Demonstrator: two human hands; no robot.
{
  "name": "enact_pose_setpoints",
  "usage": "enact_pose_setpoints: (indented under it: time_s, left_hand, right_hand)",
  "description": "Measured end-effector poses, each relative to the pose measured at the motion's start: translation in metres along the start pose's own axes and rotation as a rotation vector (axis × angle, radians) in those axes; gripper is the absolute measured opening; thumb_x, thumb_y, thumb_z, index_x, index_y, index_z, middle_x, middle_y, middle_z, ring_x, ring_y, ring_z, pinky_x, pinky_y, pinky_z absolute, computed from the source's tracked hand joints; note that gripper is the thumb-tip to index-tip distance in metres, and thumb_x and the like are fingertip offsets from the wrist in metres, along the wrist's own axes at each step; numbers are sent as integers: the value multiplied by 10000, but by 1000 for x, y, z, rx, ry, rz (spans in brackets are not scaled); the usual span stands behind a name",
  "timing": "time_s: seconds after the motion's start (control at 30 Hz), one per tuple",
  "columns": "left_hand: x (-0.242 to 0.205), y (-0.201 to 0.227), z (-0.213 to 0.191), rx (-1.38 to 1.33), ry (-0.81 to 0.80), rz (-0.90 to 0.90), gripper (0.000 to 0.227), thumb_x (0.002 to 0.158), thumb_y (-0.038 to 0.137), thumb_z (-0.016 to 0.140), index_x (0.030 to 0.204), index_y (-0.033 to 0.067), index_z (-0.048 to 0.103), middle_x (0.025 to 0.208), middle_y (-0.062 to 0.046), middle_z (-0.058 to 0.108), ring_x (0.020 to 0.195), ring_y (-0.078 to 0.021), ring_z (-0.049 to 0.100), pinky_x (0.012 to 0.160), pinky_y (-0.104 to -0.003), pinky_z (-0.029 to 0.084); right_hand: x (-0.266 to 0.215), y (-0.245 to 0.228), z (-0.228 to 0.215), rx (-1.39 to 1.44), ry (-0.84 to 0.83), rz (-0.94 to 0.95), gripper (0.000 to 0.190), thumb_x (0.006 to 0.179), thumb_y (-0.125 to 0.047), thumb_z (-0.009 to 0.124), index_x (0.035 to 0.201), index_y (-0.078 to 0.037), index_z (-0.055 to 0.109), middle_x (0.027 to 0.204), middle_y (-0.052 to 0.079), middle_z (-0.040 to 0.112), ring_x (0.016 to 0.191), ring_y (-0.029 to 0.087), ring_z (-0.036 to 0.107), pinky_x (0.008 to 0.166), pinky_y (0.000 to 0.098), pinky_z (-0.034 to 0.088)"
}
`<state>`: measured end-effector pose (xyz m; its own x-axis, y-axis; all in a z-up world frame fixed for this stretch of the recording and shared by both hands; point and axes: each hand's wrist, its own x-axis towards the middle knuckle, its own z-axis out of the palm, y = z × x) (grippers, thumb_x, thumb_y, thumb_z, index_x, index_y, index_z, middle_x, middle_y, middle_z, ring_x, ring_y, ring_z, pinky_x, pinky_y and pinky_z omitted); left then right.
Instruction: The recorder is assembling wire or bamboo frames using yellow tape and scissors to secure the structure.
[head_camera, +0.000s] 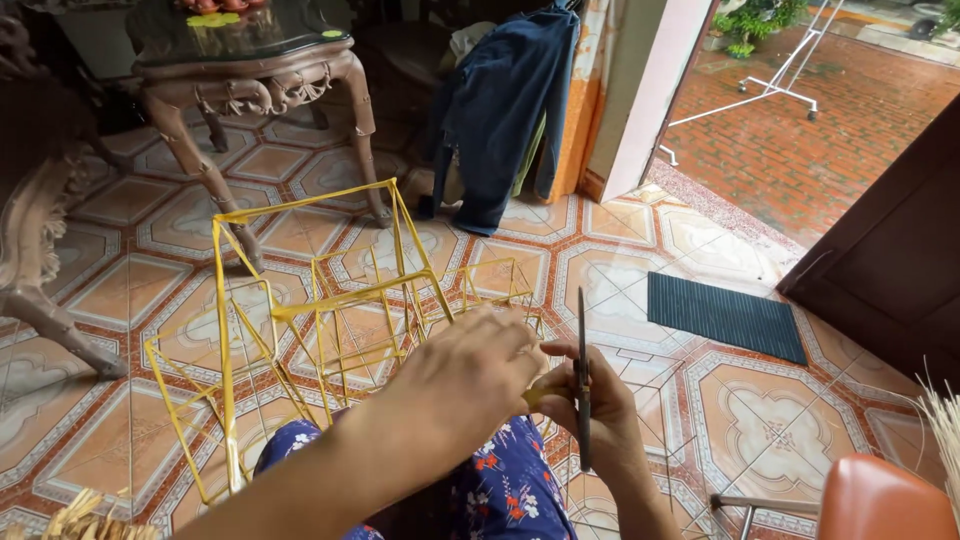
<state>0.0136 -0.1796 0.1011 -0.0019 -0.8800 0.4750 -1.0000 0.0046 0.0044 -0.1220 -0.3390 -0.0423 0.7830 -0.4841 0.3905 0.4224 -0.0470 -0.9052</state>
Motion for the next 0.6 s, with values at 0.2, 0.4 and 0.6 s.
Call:
enact_pose_setpoints:
  time_s: [0.2, 0.4, 0.6]
  left_hand:
    - [55, -27, 22, -243, -879, -227, 280, 800, 328, 798, 1071, 257, 802, 973, -13, 793, 946, -192, 749, 828, -405, 575]
    - [72, -33, 35, -149, -983, -188, 359, 743, 296, 868, 1079, 192, 794, 938, -11, 785, 888, -188, 751, 793, -380, 595]
    - [78, -37, 46, -469, -1019, -256, 351, 733, 218, 851, 1073, 161, 789, 920, -40, 812, 837, -155, 784, 735, -342, 597]
  right_hand:
    - [-1, -14, 0, -130, 83, 13, 638, 816, -62, 807, 1400, -6, 555, 884, 99, 747, 834, 137, 693, 740, 270, 540]
    - [-36, -24, -15, -450, 122, -279, 701, 832, -127, 781, 1430, -17, 432, 1159, 185, 701, 1016, 176, 642, 848, 281, 500]
    - [-152, 220, -112, 254, 39, 369, 693, 939, -489, 570, 1305, 100, 547, 518, 150, 673, 357, 136, 512, 328, 267, 326]
